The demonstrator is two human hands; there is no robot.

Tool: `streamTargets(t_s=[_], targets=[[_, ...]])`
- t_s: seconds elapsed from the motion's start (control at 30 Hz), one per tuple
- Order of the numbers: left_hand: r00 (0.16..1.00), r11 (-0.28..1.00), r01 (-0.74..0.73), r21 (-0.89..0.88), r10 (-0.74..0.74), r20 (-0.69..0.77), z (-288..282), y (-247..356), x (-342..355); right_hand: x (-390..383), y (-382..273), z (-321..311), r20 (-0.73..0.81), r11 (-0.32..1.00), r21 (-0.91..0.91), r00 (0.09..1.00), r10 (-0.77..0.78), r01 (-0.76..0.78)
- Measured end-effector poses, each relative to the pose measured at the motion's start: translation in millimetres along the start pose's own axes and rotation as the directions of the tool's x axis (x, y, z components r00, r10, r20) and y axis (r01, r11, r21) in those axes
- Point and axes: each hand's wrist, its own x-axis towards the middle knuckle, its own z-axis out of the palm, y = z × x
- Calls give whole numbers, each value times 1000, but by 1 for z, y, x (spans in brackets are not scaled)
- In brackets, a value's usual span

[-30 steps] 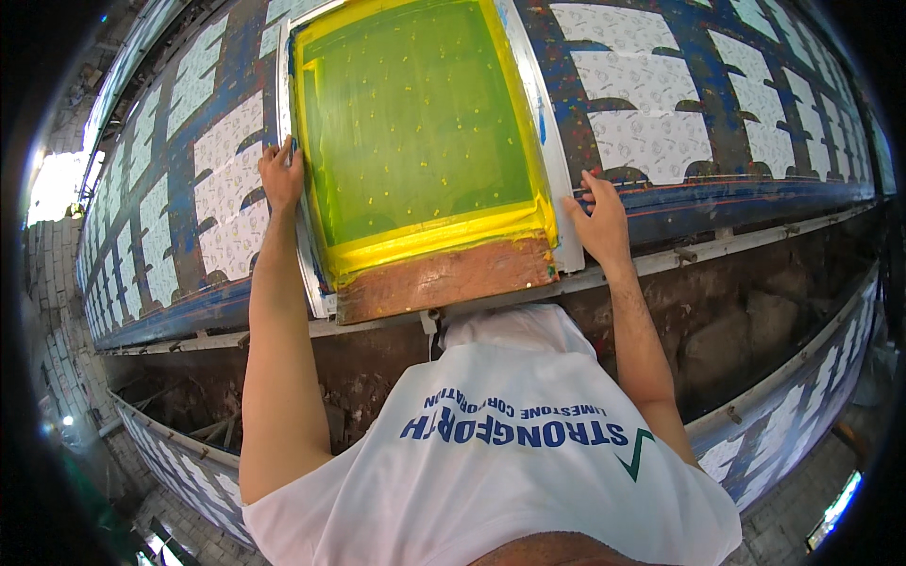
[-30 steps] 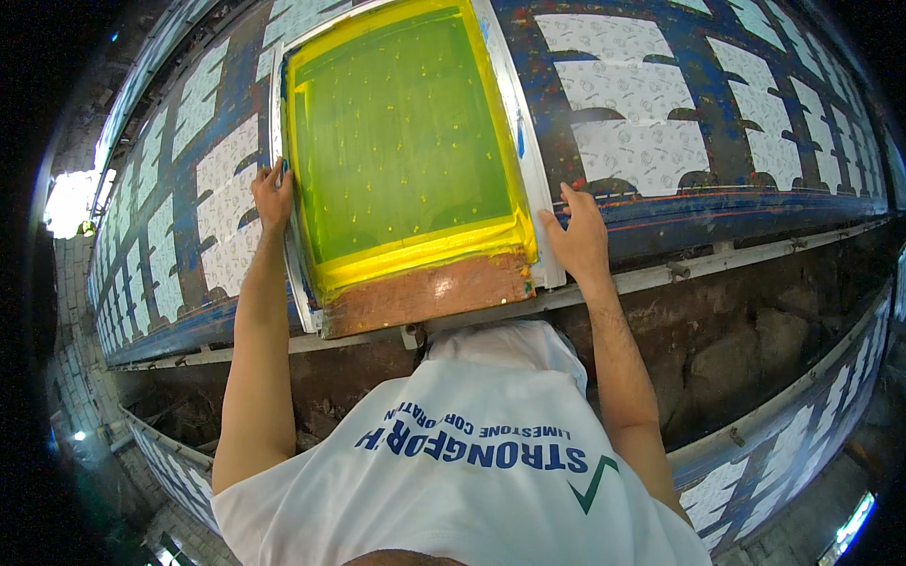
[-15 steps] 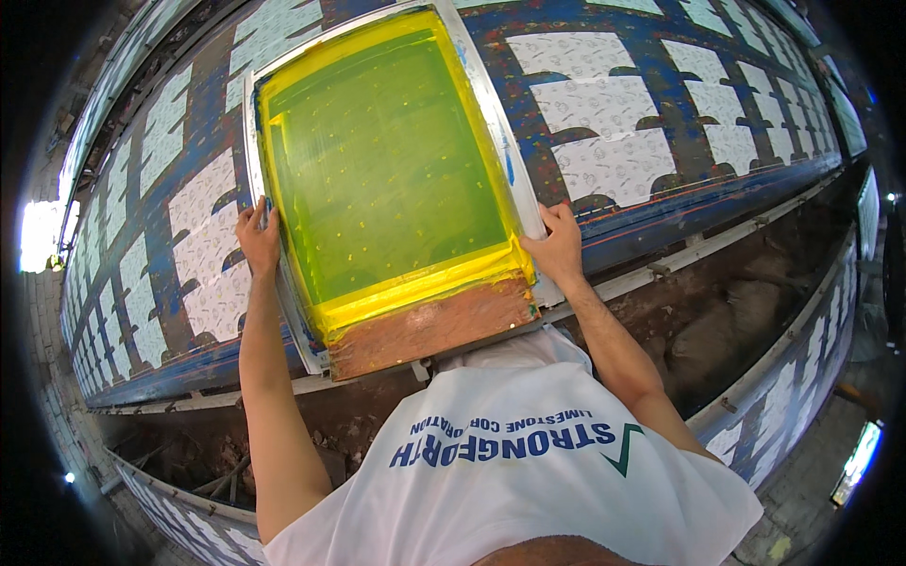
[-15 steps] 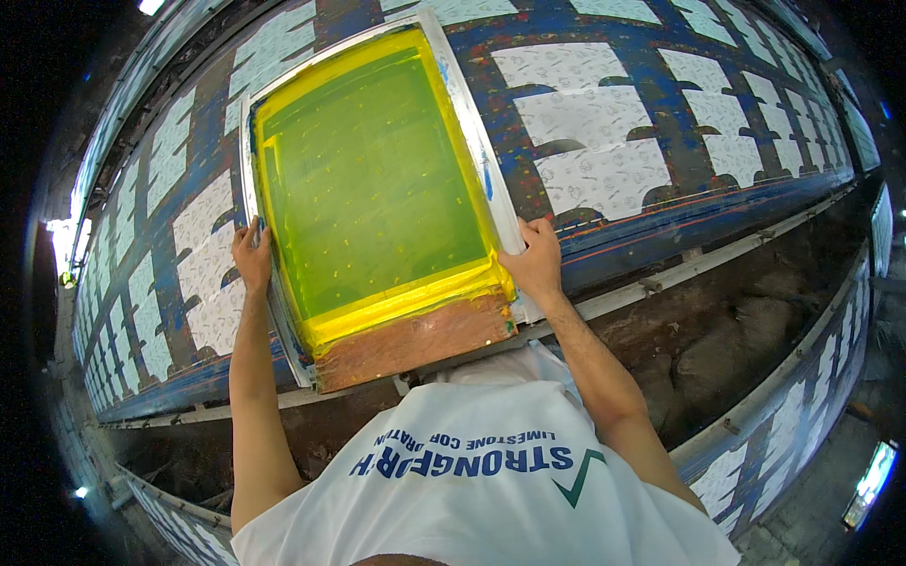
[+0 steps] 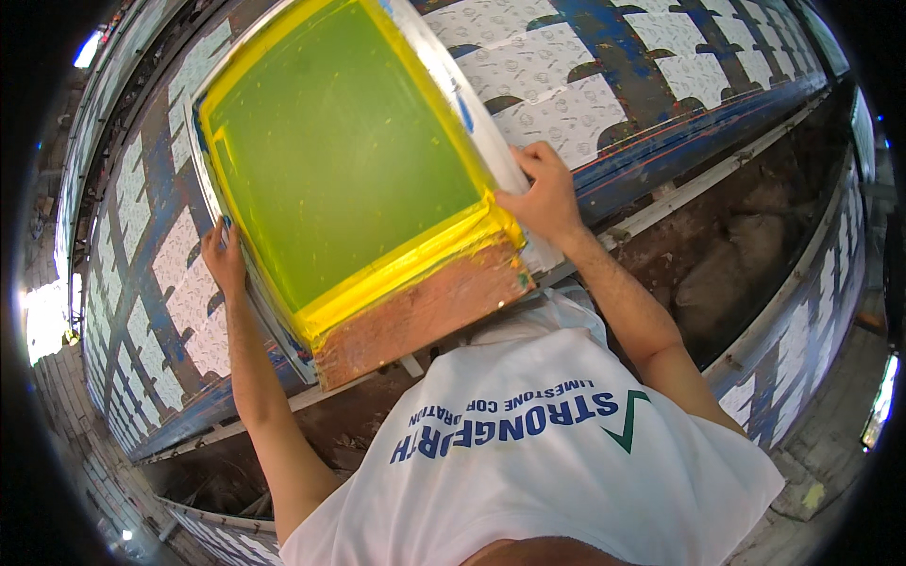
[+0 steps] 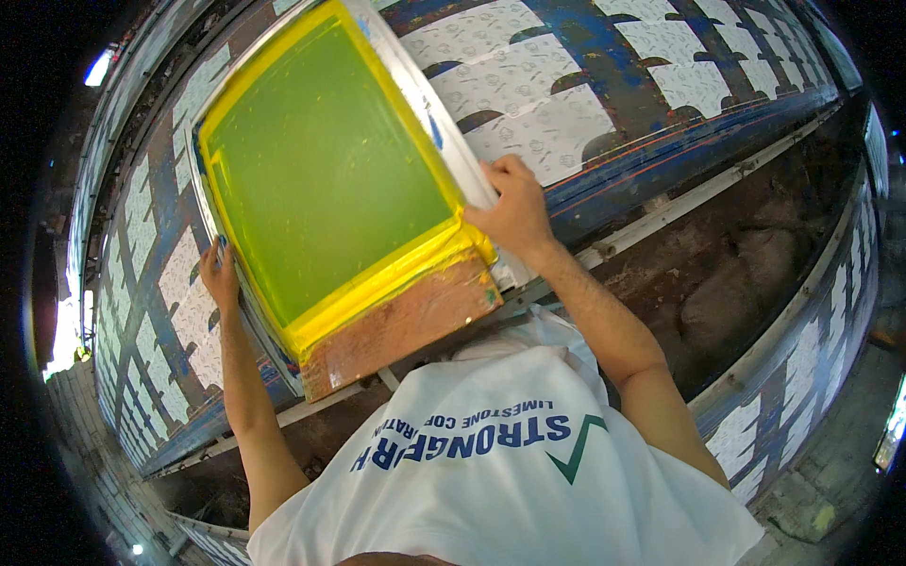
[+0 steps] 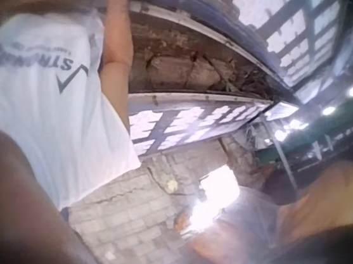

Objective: The person repeatedly pulls a squeegee across a yellow screen-printing frame to spread green ink over a mesh surface. The person holds the frame steady with one hand while using the other to draw the squeegee in consistent strokes.

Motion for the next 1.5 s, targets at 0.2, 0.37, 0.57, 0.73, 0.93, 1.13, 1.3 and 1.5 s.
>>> streamTargets(t_s=[0.2, 0.37, 0.57, 0.73, 0.93, 1.13, 1.3, 1.5], targets=[[997, 997, -36, 64, 40, -68, 85, 139, 13, 50, 119, -104, 32, 995, -98, 999, -14, 17], [988, 991, -70, 110, 84, -131, 165, 240, 0, 73, 215, -174, 79, 989, -141, 995, 57, -45], [985, 990, -57, 129, 76, -153, 206, 322, -8, 75, 279, -220, 115, 984, -109, 982, 152, -140], [989, 989, -20, 144, 40, -140, 216, 344, -13, 74, 303, -235, 150, 986, -133, 982, 118, -98], [991, 985, -5, 170, 27, -127, 223, 349, -16, 69, 316, -234, 136, 993, -89, 987, 88, -77], [994, 992, 0, 123, 13, -106, 235, 347, -20, 62, 323, -230, 187, 980, -88, 964, 190, -176], [995, 991, -11, 134, 24, -100, 236, 348, -22, 58, 303, -226, 142, 966, -172, 966, 216, -191], [996, 995, 61, 81, -56, -64, 236, 351, -20, 12, 213, -225, 365, 965, -64, 906, -215, 254]])
